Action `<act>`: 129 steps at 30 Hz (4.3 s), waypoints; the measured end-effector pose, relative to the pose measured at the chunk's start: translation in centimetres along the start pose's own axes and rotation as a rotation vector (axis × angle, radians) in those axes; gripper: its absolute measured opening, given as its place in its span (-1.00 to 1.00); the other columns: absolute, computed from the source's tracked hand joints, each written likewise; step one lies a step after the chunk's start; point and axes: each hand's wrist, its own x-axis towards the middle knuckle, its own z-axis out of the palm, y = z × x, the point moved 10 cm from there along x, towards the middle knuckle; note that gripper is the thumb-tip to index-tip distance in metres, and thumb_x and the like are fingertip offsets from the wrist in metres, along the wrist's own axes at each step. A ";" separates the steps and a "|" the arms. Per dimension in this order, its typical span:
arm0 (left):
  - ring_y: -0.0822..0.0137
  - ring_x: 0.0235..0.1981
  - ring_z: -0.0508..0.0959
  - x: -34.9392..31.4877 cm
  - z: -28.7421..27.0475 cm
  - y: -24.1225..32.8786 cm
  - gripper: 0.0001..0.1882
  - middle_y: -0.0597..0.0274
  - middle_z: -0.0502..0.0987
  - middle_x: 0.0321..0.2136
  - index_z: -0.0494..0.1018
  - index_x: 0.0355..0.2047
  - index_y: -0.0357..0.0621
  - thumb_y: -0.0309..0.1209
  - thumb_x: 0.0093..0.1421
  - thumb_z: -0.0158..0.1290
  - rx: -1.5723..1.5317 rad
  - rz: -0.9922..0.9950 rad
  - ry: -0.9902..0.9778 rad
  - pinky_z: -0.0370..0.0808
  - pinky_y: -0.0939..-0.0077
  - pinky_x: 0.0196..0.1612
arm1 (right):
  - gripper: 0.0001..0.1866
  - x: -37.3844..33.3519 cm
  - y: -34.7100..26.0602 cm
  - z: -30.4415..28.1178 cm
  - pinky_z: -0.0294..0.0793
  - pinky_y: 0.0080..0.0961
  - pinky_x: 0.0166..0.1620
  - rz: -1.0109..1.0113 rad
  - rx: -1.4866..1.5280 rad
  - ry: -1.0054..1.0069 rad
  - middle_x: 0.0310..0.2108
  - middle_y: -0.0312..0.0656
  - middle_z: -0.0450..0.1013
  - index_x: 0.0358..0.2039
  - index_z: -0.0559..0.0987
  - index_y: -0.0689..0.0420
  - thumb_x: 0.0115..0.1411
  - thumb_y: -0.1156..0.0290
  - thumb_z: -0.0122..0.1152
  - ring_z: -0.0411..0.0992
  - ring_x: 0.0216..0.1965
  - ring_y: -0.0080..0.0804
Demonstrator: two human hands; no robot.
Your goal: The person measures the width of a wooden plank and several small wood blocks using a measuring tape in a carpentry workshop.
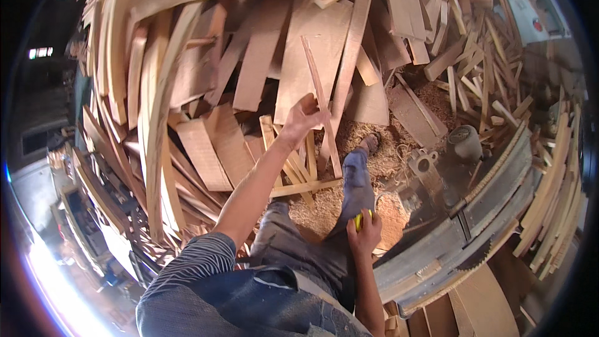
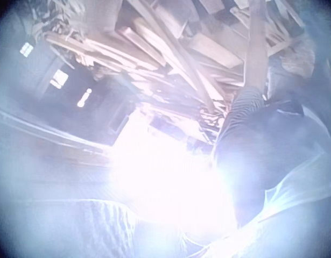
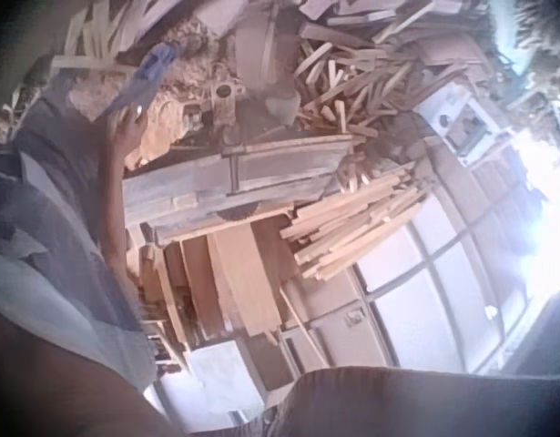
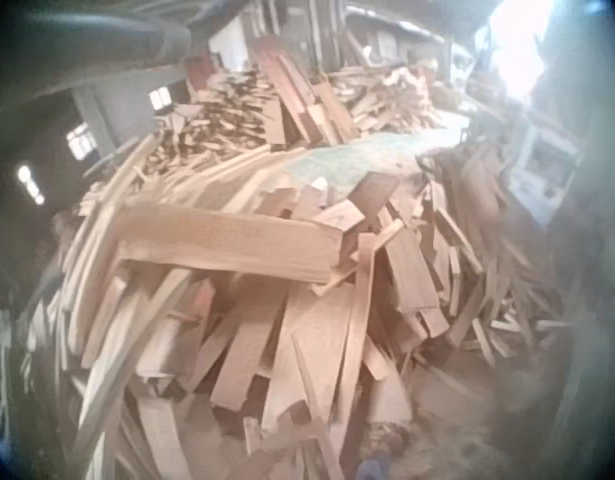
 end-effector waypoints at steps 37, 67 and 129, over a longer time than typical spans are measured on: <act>0.12 0.06 0.61 -51.7 -13.6 4.1 -0.14 -0.01 0.52 0.13 0.28 0.33 -0.12 0.36 0.35 -0.17 -0.813 0.121 -0.345 0.64 0.16 0.06 | -0.50 -25.2 -46.9 -4.2 0.56 -0.28 -0.01 -0.962 0.208 -0.403 -0.08 0.03 0.47 0.09 0.56 0.17 0.12 0.36 0.39 0.52 -0.09 -0.12; -0.01 -0.09 0.70 -64.2 -6.2 -0.3 -0.22 -0.21 0.57 0.03 0.22 0.35 -0.28 0.17 0.45 -0.15 -0.863 0.301 -0.244 0.72 0.16 -0.07 | -0.43 -31.1 -25.7 -23.7 0.44 -0.09 0.06 -1.090 -0.149 -0.146 -0.04 0.02 0.39 0.05 0.57 0.22 -0.08 0.45 0.28 0.42 -0.02 0.06; 0.17 -0.10 0.64 -85.2 -38.3 -15.8 -0.48 0.02 0.64 -0.08 0.40 0.11 -0.19 -0.12 0.28 0.18 -1.162 0.878 0.823 0.65 0.13 -0.03 | -0.48 -54.6 -36.7 2.7 0.50 -0.25 -0.06 -0.939 0.026 -0.715 -0.16 -0.04 0.47 0.04 0.58 0.25 0.00 0.42 0.33 0.50 -0.16 -0.13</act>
